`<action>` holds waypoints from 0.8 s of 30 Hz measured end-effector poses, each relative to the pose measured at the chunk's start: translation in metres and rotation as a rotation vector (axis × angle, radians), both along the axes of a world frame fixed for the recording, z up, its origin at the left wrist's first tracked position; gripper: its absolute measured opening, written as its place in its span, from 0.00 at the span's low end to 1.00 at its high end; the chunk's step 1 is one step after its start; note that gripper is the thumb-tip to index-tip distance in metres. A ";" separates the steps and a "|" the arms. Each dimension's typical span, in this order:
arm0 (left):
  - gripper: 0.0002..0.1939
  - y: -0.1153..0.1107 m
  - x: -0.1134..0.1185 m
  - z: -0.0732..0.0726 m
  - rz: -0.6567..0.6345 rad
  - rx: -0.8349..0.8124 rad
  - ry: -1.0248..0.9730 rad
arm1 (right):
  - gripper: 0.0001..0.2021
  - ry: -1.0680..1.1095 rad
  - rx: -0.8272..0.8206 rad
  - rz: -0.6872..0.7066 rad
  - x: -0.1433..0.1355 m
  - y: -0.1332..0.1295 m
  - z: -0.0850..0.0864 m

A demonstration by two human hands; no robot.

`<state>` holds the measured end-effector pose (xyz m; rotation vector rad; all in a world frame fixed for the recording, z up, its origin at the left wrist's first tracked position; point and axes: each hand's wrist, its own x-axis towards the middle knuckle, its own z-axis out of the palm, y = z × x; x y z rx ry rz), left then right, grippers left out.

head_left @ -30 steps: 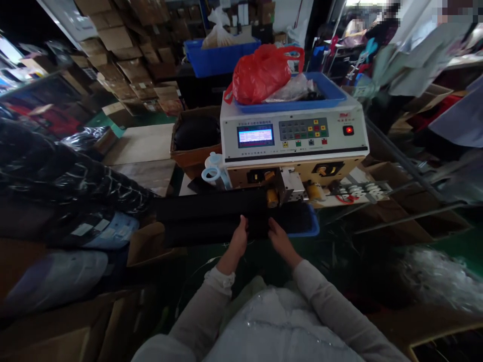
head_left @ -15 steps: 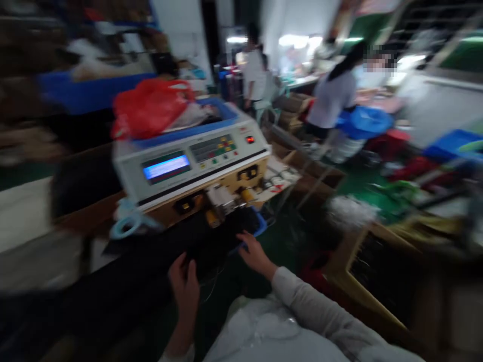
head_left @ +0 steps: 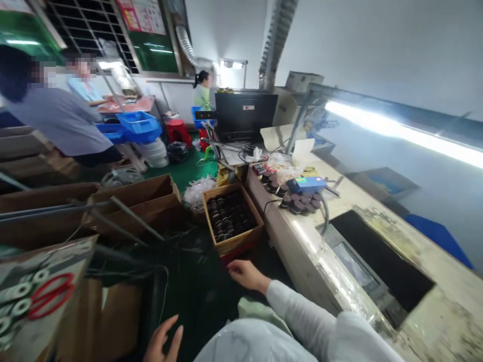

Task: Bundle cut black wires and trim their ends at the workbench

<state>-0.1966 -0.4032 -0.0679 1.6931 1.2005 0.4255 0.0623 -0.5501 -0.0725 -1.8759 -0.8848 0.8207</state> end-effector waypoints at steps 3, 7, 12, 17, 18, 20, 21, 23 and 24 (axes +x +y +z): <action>0.27 -0.014 0.074 0.006 -0.121 -0.021 -0.016 | 0.15 0.101 0.019 -0.279 0.055 -0.058 0.004; 0.24 -0.030 0.166 0.008 -0.276 -0.002 -0.071 | 0.19 0.120 0.052 -0.475 0.108 -0.116 0.010; 0.18 -0.011 0.281 0.019 -0.392 0.068 -0.173 | 0.20 0.025 0.067 -0.616 0.140 -0.161 0.013; 0.14 0.045 0.413 0.046 -0.493 0.286 -0.112 | 0.21 0.000 0.016 -0.713 0.136 -0.177 0.004; 0.14 0.056 0.442 0.052 -0.513 0.315 -0.094 | 0.22 -0.007 0.012 -0.729 0.135 -0.178 0.002; 0.13 0.077 0.500 0.063 -0.553 0.366 -0.056 | 0.23 -0.039 0.006 -0.760 0.133 -0.177 -0.002; 0.14 0.084 0.529 0.067 -0.580 0.397 -0.029 | 0.23 -0.060 0.003 -0.775 0.134 -0.176 -0.003; 0.15 0.095 0.583 0.075 -0.640 0.465 0.039 | 0.22 -0.095 -0.005 -0.796 0.137 -0.176 -0.006; 0.15 0.097 0.608 0.077 -0.674 0.500 0.073 | 0.21 -0.106 -0.013 -0.803 0.139 -0.177 -0.009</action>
